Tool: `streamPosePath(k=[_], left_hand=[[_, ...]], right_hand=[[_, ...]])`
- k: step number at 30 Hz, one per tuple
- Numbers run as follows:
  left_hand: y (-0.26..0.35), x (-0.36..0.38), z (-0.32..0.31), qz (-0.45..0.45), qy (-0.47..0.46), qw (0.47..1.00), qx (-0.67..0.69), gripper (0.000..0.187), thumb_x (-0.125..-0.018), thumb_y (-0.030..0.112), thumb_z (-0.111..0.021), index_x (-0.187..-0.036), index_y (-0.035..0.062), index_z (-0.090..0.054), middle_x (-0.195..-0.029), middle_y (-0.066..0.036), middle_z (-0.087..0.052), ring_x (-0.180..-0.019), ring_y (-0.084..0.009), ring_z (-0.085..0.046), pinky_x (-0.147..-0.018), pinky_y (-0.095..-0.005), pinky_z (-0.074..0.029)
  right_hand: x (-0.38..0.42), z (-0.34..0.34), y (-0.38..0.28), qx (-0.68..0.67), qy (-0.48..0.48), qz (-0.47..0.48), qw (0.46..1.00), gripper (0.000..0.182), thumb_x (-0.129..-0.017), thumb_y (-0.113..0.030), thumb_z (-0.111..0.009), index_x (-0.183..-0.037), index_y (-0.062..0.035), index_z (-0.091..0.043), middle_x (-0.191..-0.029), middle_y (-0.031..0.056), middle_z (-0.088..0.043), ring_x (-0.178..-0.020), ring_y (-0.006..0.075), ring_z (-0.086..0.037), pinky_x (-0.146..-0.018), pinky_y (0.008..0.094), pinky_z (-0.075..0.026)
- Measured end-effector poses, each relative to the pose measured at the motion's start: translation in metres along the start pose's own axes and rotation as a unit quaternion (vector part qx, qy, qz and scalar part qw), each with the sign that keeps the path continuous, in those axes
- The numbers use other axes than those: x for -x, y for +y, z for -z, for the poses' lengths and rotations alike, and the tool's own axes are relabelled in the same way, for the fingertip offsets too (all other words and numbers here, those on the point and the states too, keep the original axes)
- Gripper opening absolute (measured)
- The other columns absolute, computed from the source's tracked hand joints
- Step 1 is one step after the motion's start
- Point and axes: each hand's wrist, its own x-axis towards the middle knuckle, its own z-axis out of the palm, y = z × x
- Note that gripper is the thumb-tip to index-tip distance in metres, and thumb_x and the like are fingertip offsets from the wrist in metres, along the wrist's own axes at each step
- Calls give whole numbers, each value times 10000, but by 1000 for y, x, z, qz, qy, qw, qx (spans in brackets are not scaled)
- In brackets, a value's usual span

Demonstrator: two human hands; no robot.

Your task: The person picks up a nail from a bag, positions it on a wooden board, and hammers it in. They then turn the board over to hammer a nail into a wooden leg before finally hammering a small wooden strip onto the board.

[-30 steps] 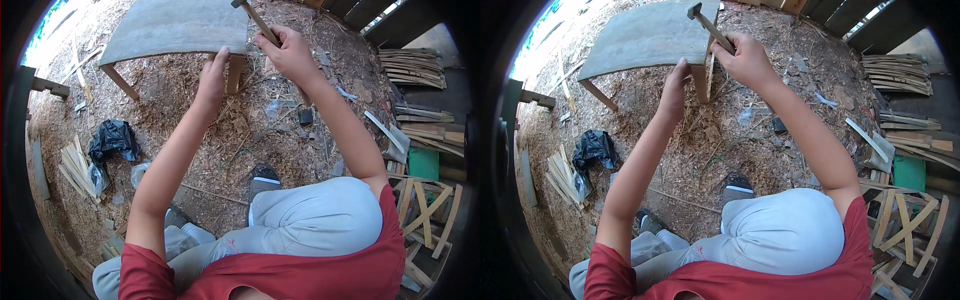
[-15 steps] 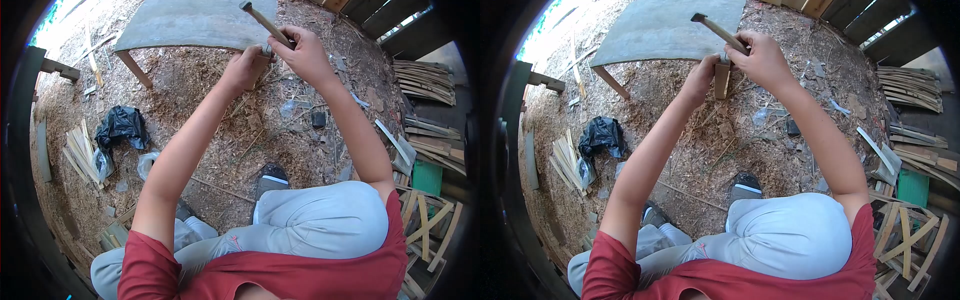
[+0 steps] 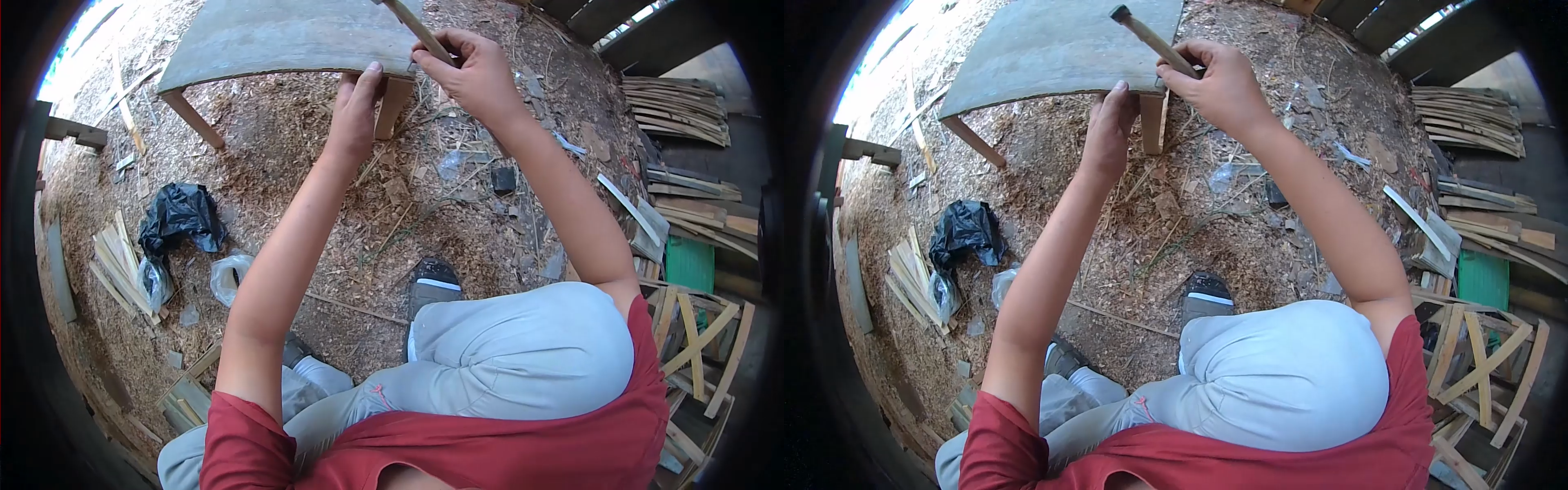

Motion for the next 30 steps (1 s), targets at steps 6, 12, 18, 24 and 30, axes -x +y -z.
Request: streamPosePath(k=[6,12,18,24,30], left_hand=[[2,-4,1,58,-7,998,-18,408,-1098,349,-610,-1313,2,-598,-1218,-106,-678,-1170,-196,-647,-1083,-383,-491],[-6,-6,4,48,-25,997,-56,488,-1088,403,-628,-1367,8,-562,-1256,-93,-657,-1201,-189,-621,-1090,-392,-477],[-8,-4,-1,36,-3,998,-55,459,-1091,398,-631,-1329,12,-566,-1218,-86,-664,-1108,-155,-625,-981,-335,-499],[-20,2,-2,-112,32,993,-12,433,-1098,288,-648,-1359,20,-431,-1266,-123,-634,-1084,-157,-639,-935,-296,-532],[-26,20,-1,-214,156,961,-74,475,-1078,247,-685,-1376,54,-370,-1238,-111,-530,-1083,-163,-587,-904,-317,-527]], right_hand=[[-1,-1,0,-2,-10,7,1000,219,-953,-232,-812,-1054,-37,-806,-839,29,-757,-774,77,-680,-714,276,-546],[5,-6,4,13,13,37,999,224,-950,-247,-817,-1055,-49,-813,-788,20,-742,-726,71,-672,-663,268,-532],[4,-6,6,19,15,41,999,234,-950,-267,-819,-1055,-58,-815,-772,20,-734,-693,69,-653,-636,265,-512],[5,-6,7,29,28,45,998,238,-950,-270,-819,-1051,-54,-813,-761,24,-729,-668,70,-640,-616,266,-499],[6,-4,-3,39,15,44,998,231,-973,-247,-810,-1077,-41,-800,-803,8,-727,-703,47,-618,-637,254,-493]])
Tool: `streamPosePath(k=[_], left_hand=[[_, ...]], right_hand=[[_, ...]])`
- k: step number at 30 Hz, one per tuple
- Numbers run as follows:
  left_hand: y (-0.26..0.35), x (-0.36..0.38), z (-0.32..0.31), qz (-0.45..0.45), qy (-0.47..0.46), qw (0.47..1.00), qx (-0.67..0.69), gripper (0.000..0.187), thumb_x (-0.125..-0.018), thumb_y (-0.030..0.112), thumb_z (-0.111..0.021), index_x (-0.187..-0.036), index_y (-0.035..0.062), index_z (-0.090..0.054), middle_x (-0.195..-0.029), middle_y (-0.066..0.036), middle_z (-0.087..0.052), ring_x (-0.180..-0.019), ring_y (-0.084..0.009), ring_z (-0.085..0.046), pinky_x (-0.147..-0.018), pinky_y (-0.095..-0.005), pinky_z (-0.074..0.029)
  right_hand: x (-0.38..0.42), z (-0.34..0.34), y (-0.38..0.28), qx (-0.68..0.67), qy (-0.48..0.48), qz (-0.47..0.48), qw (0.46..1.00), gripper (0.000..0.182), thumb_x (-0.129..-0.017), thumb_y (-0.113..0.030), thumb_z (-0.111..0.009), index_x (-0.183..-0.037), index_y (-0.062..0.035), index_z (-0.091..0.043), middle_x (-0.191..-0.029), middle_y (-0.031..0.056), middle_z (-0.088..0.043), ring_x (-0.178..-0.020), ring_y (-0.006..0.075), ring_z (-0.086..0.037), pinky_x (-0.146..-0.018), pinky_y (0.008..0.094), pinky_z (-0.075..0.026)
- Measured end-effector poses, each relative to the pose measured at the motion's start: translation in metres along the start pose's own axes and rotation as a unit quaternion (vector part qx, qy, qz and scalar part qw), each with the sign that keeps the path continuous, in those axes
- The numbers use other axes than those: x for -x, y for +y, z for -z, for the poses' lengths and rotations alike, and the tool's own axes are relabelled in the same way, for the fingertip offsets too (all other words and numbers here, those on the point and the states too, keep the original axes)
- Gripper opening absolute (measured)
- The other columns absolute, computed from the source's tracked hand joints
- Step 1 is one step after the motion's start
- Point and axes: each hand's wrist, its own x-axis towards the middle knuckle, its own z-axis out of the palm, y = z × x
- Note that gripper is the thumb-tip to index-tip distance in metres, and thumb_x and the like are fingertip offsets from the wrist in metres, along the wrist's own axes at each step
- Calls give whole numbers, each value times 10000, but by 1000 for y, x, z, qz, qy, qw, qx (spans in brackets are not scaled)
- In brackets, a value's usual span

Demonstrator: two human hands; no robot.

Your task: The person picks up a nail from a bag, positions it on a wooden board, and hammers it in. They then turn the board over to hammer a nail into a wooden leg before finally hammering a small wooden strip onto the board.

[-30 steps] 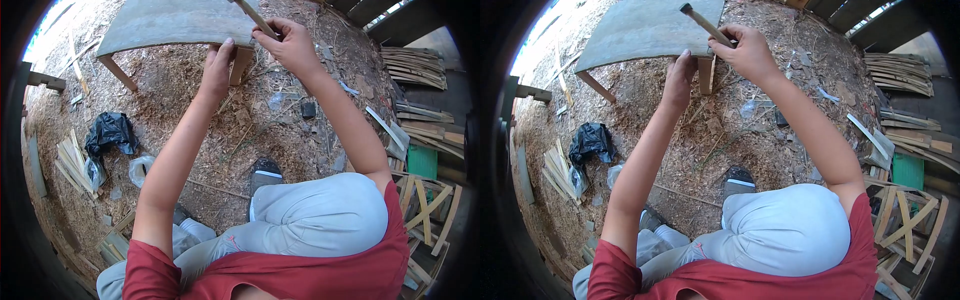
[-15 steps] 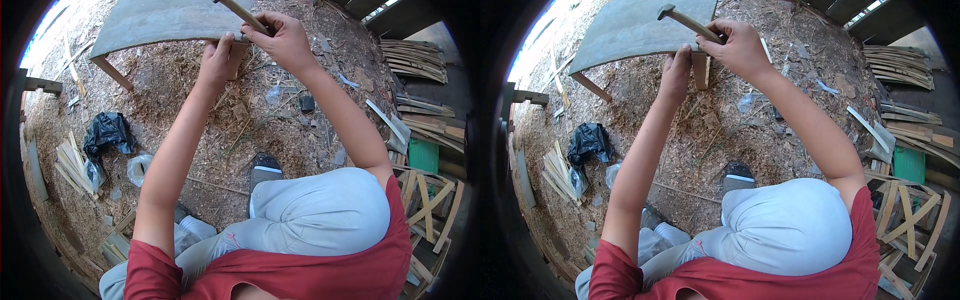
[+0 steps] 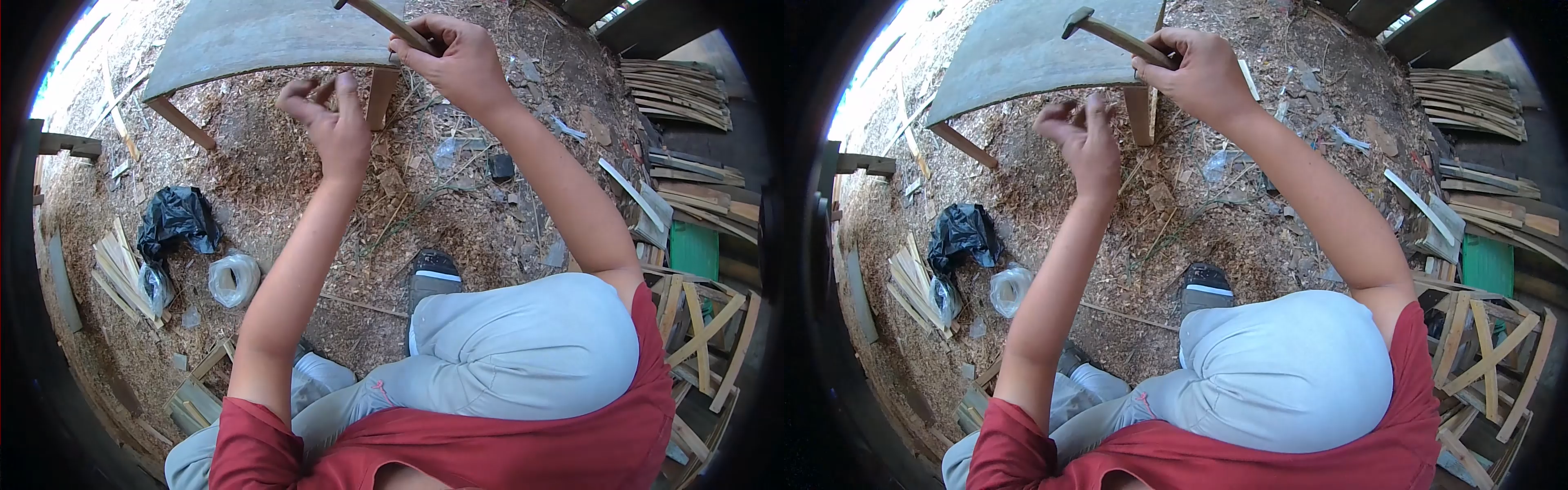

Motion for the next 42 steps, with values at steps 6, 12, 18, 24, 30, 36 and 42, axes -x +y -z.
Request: streamPosePath(k=[6,12,18,24,30,36,42], left_hand=[[42,-11,6,-164,-16,945,-283,189,-970,217,-812,-1072,80,-731,-1077,-47,-435,-1051,-221,-421,-890,-358,-395],[52,-25,1,-175,-109,917,-341,186,-890,207,-852,-1076,195,-838,-1003,-41,-416,-1010,-244,-411,-937,-383,-383],[56,-34,-8,-338,-88,856,-381,124,-946,196,-802,-1061,213,-845,-1208,-34,-684,-1339,-268,-531,-1207,-527,-211],[37,-45,-6,-261,-198,873,-360,128,-992,144,-728,-1082,175,-814,-1169,27,-777,-1374,-241,-621,-1279,-609,36],[44,-35,-14,-223,-155,886,-375,86,-959,162,-735,-992,129,-808,-1081,-10,-777,-1250,-256,-655,-1278,-502,-145],[44,-38,-13,-199,-184,902,-336,103,-959,144,-776,-1049,111,-815,-1106,-11,-784,-1183,-226,-660,-1215,-438,-280],[47,-38,-16,-193,-182,882,-390,127,-966,144,-766,-1072,87,-805,-1090,-26,-787,-1241,-239,-623,-1148,-403,-372]], right_hand=[[-2,2,-1,12,-6,5,1000,240,-974,-239,-807,-1072,-22,-789,-836,3,-697,-712,70,-626,-648,269,-503],[-4,4,-1,7,3,37,999,261,-933,-222,-816,-1059,3,-784,-916,56,-699,-727,128,-685,-670,295,-546],[-7,7,-2,26,2,37,999,269,-919,-220,-815,-1078,-5,-795,-923,76,-733,-703,142,-693,-661,305,-551],[-12,5,3,30,6,39,999,289,-903,-241,-822,-1072,-7,-800,-908,95,-754,-718,162,-714,-667,319,-566],[-13,6,1,61,-10,43,997,279,-897,-256,-813,-1057,-28,-807,-925,119,-760,-770,207,-743,-706,348,-579],[-11,8,-6,77,-21,42,996,277,-886,-250,-809,-1053,-29,-806,-912,132,-758,-801,237,-750,-740,365,-580],[-12,9,-5,82,-38,17,996,285,-882,-264,-812,-1055,-38,-813,-884,134,-765,-786,236,-750,-731,368,-578]])
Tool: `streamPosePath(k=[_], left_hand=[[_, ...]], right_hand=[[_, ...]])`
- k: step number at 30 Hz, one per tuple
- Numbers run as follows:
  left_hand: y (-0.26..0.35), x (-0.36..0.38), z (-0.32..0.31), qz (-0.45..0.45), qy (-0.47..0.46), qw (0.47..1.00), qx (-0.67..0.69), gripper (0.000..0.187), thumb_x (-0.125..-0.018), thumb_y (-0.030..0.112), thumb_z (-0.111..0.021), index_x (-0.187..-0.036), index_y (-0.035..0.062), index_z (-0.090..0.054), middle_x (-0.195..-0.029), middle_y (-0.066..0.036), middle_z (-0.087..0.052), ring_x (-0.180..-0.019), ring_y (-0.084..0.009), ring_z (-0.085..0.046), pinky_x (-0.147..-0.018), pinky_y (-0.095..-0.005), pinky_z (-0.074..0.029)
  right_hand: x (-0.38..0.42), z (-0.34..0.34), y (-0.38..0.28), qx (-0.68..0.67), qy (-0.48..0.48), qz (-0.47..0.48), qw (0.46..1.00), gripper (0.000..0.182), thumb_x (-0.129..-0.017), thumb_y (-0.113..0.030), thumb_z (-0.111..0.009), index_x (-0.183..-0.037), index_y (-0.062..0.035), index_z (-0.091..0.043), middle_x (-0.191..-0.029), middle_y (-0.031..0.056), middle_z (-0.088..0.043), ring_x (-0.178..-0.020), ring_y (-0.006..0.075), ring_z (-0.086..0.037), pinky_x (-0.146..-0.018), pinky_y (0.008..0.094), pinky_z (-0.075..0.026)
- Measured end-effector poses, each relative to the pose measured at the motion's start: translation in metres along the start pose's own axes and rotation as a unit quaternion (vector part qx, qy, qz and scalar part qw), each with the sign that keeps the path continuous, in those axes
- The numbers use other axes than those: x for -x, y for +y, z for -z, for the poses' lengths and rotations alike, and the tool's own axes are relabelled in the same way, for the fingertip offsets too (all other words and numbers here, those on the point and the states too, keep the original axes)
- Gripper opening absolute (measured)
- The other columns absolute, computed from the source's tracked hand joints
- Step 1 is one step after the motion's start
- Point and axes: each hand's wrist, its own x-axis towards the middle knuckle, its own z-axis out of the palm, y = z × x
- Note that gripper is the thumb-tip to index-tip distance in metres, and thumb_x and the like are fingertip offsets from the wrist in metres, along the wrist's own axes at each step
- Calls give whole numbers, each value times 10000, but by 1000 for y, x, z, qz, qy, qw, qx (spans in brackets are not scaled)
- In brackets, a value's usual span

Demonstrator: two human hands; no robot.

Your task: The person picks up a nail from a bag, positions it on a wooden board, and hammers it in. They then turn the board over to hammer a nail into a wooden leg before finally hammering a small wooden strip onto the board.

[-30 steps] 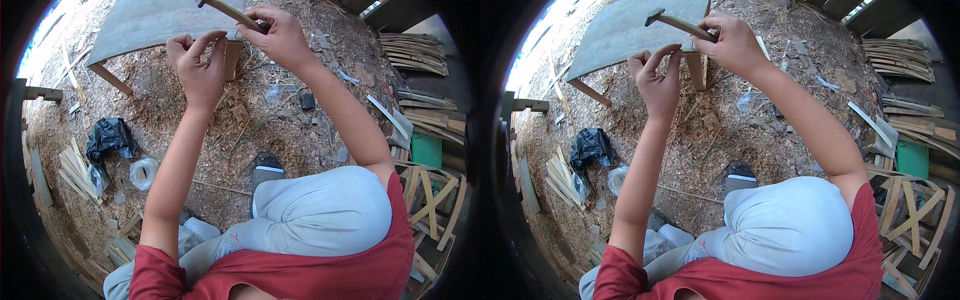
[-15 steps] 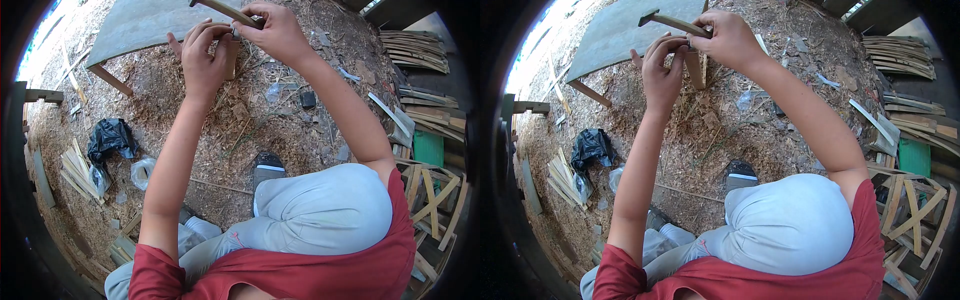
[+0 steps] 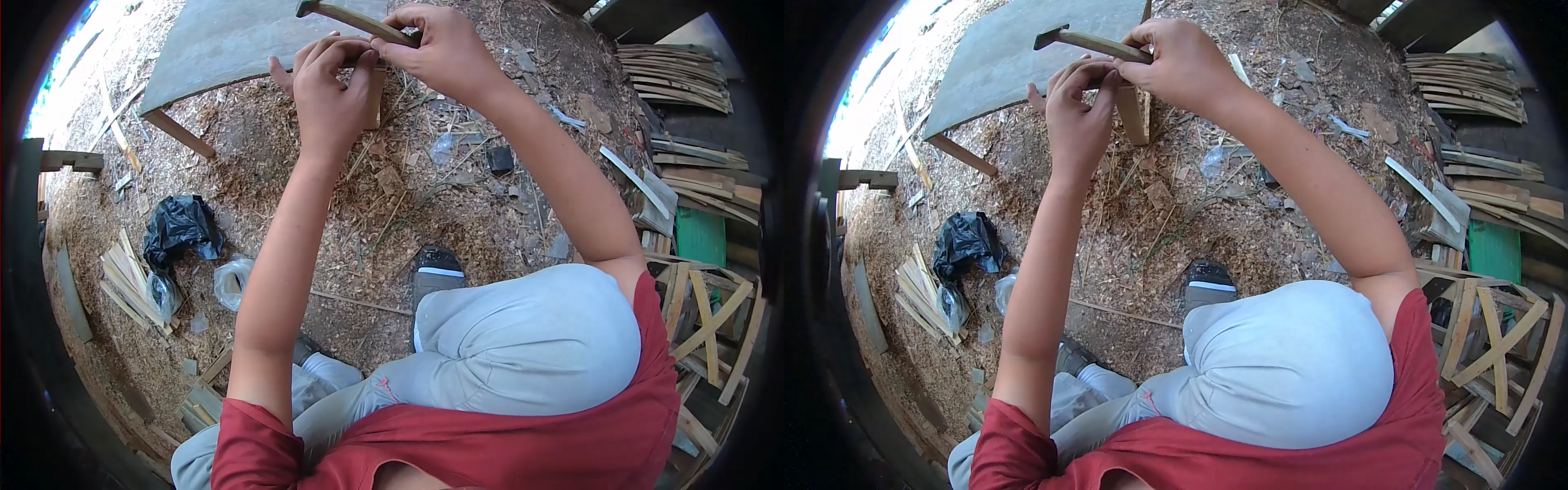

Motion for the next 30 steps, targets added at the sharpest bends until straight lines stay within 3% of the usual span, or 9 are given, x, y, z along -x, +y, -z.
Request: streamPosePath(k=[4,9,13,16,18,21,25,27,30], left_hand=[[-5,1,-3,3,1,998,56,129,-980,172,-759,-1073,96,-807,-1089,-23,-788,-1282,-243,-606,-1218,-459,-272],[-11,2,-5,-23,12,999,25,138,-995,224,-755,-1063,120,-813,-1093,-9,-790,-1355,-230,-592,-1270,-587,-12],[-6,2,-2,-38,24,999,30,128,-995,223,-752,-1052,128,-817,-1109,-8,-789,-1340,-227,-603,-1268,-588,1],[1,5,-1,-22,10,999,-24,108,-985,178,-752,-1043,106,-810,-1122,-18,-786,-1314,-253,-614,-1269,-539,-156],[1,4,-3,-26,23,999,20,97,-965,119,-753,-1040,75,-796,-1119,-32,-787,-1302,-282,-614,-1206,-464,-339],[3,5,-2,-39,31,999,11,99,-947,80,-755,-1038,56,-787,-1110,-44,-786,-1299,-301,-614,-1132,-420,-435],[-4,6,-6,-33,34,999,23,100,-945,80,-756,-1038,57,-787,-1112,-46,-785,-1296,-299,-617,-1150,-431,-415],[-9,5,-10,-42,57,997,38,59,-954,217,-770,-953,172,-808,-1066,24,-790,-1305,-236,-626,-1281,-573,31],[-9,6,-10,-35,53,997,36,62,-953,212,-771,-969,168,-812,-1080,21,-792,-1304,-238,-625,-1281,-572,25]], right_hand=[[0,-4,4,-8,18,7,1000,298,-886,-273,-816,-1067,-37,-815,-876,133,-770,-786,232,-752,-728,364,-578],[3,-2,3,-23,7,-24,999,326,-908,-315,-825,-1080,-38,-816,-863,108,-770,-764,192,-733,-711,345,-568],[7,1,2,-100,36,10,994,340,-960,-333,-803,-1141,-46,-804,-783,55,-719,-660,131,-637,-637,316,-523],[21,27,-19,-187,-42,-150,970,347,-999,-320,-764,-1216,-49,-781,-763,25,-668,-638,105,-571,-606,301,-486],[28,37,-24,-88,-41,-134,986,354,-1040,-270,-702,-1322,-58,-733,-765,12,-644,-637,86,-547,-596,294,-471],[46,39,-24,-131,19,-109,985,355,-1069,-216,-640,-1401,-107,-701,-773,18,-648,-635,78,-545,-591,295,-467],[65,48,-32,-77,14,-61,995,404,-1074,-166,-602,-1472,-195,-666,-778,27,-670,-616,88,-547,-585,301,-471],[69,52,-36,-52,12,-53,997,413,-1072,-160,-600,-1476,-216,-667,-791,43,-689,-613,93,-551,-589,304,-476],[72,57,-41,5,-29,-74,997,417,-1068,-142,-595,-1472,-213,-670,-795,77,-707,-592,102,-546,-587,305,-480]])
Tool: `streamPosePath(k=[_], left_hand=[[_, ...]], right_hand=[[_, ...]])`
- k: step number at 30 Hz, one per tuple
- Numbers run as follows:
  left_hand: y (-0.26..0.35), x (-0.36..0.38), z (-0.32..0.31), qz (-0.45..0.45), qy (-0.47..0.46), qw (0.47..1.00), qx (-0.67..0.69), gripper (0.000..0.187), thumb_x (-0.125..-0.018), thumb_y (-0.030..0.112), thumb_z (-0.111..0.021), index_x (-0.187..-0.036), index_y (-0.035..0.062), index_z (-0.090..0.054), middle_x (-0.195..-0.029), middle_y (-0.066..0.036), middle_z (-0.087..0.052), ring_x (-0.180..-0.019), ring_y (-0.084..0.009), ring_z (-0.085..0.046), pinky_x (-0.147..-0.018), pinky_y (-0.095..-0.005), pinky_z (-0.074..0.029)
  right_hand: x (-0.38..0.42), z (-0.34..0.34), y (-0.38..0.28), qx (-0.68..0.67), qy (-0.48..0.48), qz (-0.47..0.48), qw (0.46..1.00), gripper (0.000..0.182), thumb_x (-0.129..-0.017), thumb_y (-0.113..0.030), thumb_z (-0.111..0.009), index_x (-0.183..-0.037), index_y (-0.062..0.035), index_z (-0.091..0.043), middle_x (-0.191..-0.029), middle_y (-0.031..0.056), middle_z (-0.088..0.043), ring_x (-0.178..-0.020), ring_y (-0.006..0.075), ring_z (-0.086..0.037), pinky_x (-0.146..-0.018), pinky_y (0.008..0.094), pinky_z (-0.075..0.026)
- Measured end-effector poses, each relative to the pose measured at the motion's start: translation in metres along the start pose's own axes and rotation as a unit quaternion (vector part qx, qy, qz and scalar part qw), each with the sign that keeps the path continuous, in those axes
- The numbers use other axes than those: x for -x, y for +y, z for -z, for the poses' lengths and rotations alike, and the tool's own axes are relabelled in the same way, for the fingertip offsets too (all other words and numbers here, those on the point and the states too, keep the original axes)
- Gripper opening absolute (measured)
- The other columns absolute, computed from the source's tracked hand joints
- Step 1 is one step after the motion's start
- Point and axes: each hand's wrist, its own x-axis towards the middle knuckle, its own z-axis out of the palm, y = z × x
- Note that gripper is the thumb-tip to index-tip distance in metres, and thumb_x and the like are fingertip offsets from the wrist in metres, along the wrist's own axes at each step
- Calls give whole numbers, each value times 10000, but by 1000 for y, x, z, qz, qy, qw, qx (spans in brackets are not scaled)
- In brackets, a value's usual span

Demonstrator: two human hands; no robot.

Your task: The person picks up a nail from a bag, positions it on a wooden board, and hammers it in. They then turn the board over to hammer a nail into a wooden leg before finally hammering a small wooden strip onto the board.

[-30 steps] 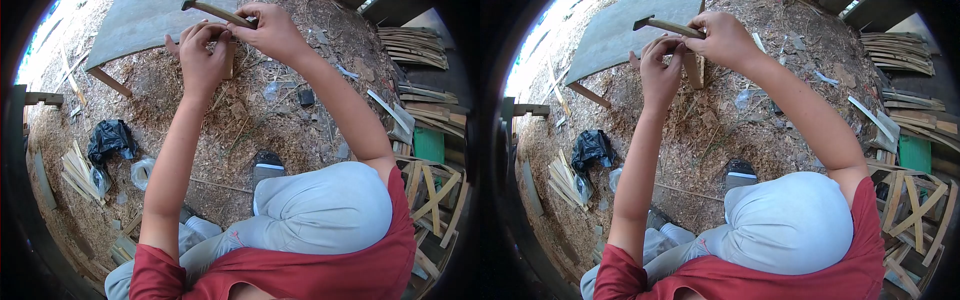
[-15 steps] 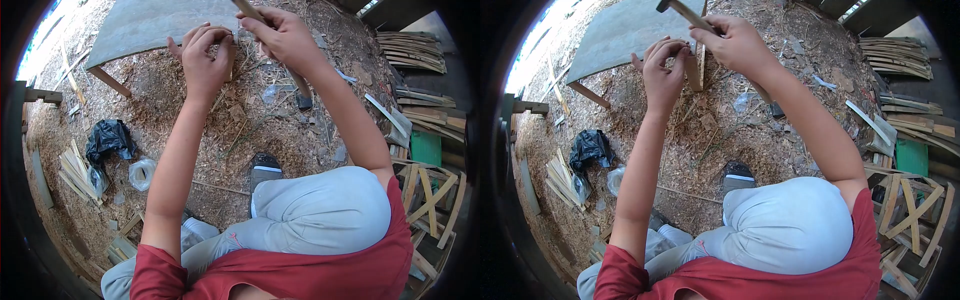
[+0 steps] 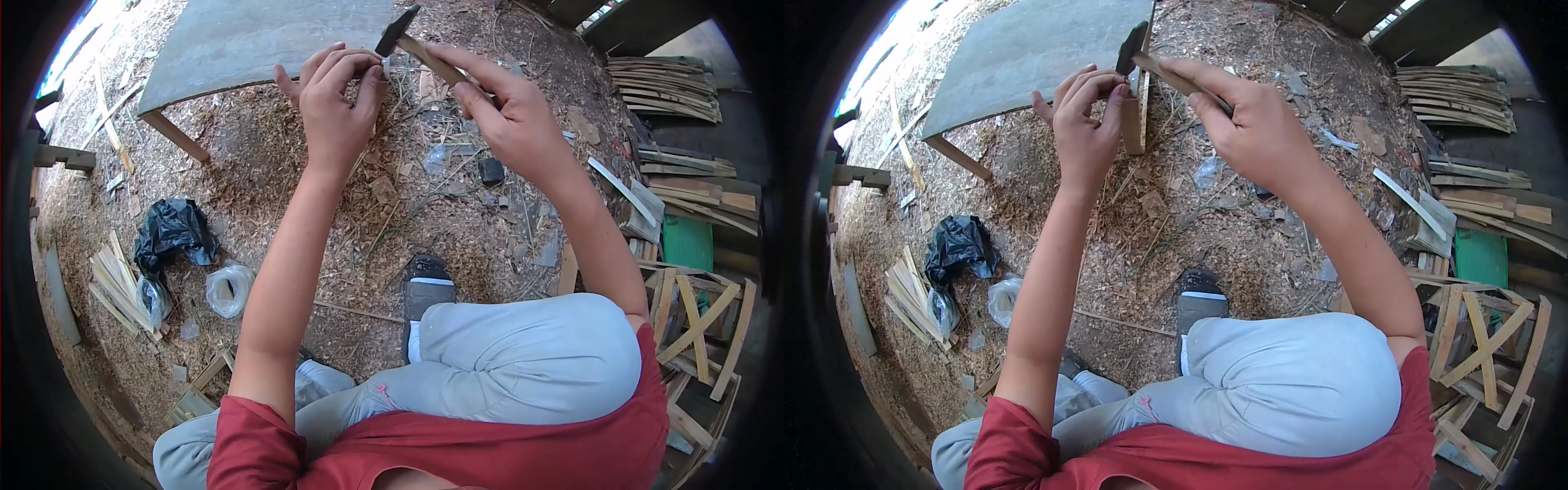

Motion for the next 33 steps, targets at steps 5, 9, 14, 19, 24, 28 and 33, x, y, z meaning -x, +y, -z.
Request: streamPosePath(k=[5,9,14,19,24,28,33], left_hand=[[7,0,5,-4,-10,1000,-16,81,-954,151,-763,-1014,110,-797,-1101,-6,-788,-1305,-269,-618,-1224,-502,-185],[9,-2,5,-1,-24,999,-25,99,-954,93,-757,-1045,63,-782,-1127,-32,-784,-1306,-293,-613,-1180,-433,-370],[8,-3,6,-16,-22,999,-28,98,-955,97,-754,-1044,67,-783,-1123,-24,-785,-1303,-291,-614,-1174,-430,-376],[7,-1,4,-9,-20,1000,-10,97,-956,101,-751,-1042,69,-783,-1121,-21,-785,-1304,-289,-614,-1169,-433,-382],[9,-3,7,-5,-28,1000,-10,94,-952,101,-754,-1032,63,-785,-1117,-23,-785,-1306,-292,-611,-1168,-435,-383],[9,-1,6,-5,-27,999,-22,91,-948,102,-758,-1025,62,-785,-1115,-25,-785,-1305,-294,-611,-1169,-435,-380],[12,-1,6,3,-19,999,-30,91,-948,103,-758,-1024,61,-786,-1121,-21,-788,-1309,-293,-610,-1175,-434,-373]], right_hand=[[0,0,-9,24,1,0,1000,416,-1065,-141,-601,-1467,-217,-675,-841,120,-755,-573,131,-564,-589,324,-492],[-1,-1,-7,-3,25,1,1000,414,-1067,-146,-599,-1468,-217,-675,-906,140,-780,-573,154,-591,-590,336,-501],[-1,-3,-2,60,13,34,998,405,-1062,-123,-617,-1456,-184,-686,-962,130,-795,-590,144,-609,-582,347,-502],[2,-1,-24,-27,83,39,995,404,-1066,-132,-605,-1452,-211,-693,-913,133,-781,-584,143,-606,-576,346,-495],[2,-3,-11,100,-1,31,994,413,-1064,-114,-601,-1459,-199,-687,-881,141,-761,-587,125,-600,-561,333,-479],[1,3,-23,2,73,28,997,430,-1059,-92,-598,-1463,-212,-684,-915,136,-770,-596,132,-616,-570,325,-489],[2,-5,-19,-21,98,60,993,430,-1060,-92,-600,-1467,-205,-680,-953,134,-785,-594,131,-607,-574,315,-491]])
